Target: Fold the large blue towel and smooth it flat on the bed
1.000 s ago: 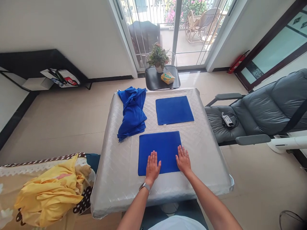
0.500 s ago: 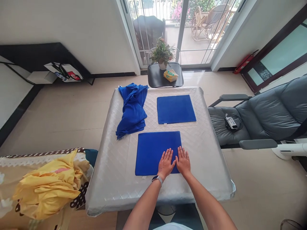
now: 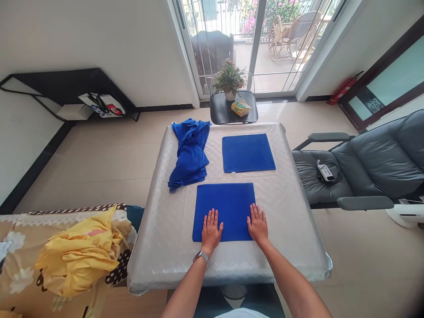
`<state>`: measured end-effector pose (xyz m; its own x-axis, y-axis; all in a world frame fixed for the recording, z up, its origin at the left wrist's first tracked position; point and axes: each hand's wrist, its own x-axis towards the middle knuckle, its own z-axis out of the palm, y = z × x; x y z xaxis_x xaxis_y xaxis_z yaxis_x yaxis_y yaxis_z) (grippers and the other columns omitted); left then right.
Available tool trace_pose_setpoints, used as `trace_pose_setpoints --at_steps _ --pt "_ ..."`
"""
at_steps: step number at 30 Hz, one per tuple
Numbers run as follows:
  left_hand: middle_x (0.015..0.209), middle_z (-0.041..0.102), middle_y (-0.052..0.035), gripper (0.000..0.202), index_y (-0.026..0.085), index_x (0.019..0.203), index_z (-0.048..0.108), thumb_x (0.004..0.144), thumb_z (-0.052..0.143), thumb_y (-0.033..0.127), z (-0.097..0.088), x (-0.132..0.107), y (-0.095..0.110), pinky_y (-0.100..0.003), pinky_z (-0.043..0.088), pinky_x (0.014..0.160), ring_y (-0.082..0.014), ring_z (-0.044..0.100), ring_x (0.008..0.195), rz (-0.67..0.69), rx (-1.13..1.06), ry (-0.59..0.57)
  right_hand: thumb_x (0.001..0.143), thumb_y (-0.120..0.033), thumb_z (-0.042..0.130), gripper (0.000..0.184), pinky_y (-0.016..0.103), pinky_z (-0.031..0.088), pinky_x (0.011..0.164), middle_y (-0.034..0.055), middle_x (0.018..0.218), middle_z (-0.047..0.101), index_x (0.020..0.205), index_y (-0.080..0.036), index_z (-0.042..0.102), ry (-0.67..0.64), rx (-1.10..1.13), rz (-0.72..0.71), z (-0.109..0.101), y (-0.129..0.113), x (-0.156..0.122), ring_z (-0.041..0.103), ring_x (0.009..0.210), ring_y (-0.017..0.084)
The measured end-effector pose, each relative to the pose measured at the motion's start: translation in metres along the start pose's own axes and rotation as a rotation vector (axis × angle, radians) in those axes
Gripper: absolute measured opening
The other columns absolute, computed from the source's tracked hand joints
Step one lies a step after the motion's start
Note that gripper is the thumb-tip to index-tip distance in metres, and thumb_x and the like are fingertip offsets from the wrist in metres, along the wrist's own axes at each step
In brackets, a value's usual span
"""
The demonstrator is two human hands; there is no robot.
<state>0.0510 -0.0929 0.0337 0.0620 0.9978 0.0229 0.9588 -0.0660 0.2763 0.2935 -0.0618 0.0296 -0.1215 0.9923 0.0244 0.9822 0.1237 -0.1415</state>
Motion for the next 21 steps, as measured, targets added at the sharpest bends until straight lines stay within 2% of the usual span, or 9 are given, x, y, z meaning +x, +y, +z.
trace_pose_setpoints --at_steps 3,9,12,15,21 --pt "0.162 0.018 -0.008 0.067 0.02 0.155 0.0 0.1 0.033 0.038 0.0 0.002 0.016 -0.049 0.023 0.12 -0.0238 0.019 0.148 0.013 -0.027 0.004 0.101 -0.03 0.026 0.062 0.047 0.017 0.119 0.0045 0.161 0.021 0.155 -0.02 -0.003 -0.009 -0.002 0.0 -0.001 0.0 -0.001 0.016 0.149 0.021" --pt "0.162 0.019 -0.0058 0.067 0.019 0.156 0.006 0.099 0.036 0.038 0.009 0.029 0.092 -0.043 0.022 0.121 -0.021 0.018 0.148 0.237 -0.119 -0.043 0.101 -0.028 0.025 0.062 0.048 0.016 0.119 0.0038 0.162 0.017 0.155 -0.019 -0.003 0.0 -0.011 -0.002 -0.013 0.001 0.007 0.011 0.149 0.023" --pt "0.162 0.018 -0.0056 0.066 0.018 0.156 0.008 0.1 0.034 0.039 0.016 0.048 0.117 -0.043 0.02 0.122 -0.0209 0.017 0.149 0.264 -0.155 -0.037 0.101 -0.026 0.025 0.061 0.048 0.015 0.119 0.0042 0.162 0.014 0.155 -0.018 -0.002 0.014 -0.027 -0.01 -0.014 0.004 0.019 0.008 0.15 0.024" --pt "0.162 0.019 -0.0061 0.066 0.018 0.156 0.007 0.1 0.034 0.042 0.021 0.057 0.117 -0.045 0.02 0.122 -0.0214 0.016 0.149 0.234 -0.162 -0.041 0.101 -0.026 0.026 0.061 0.047 0.016 0.119 0.0042 0.162 0.016 0.155 -0.018 -0.002 -0.002 -0.023 -0.05 -0.009 0.009 0.026 0.01 0.149 0.024" --pt "0.161 0.021 -0.005 0.067 0.022 0.156 0.007 0.099 0.035 0.044 0.016 0.045 0.073 -0.046 0.022 0.121 -0.0218 0.019 0.148 0.194 -0.098 -0.066 0.1 -0.029 0.029 0.063 0.047 0.018 0.119 0.0036 0.161 0.018 0.155 -0.02 -0.002 -0.003 0.0 -0.044 -0.003 0.012 0.023 0.017 0.148 0.023"
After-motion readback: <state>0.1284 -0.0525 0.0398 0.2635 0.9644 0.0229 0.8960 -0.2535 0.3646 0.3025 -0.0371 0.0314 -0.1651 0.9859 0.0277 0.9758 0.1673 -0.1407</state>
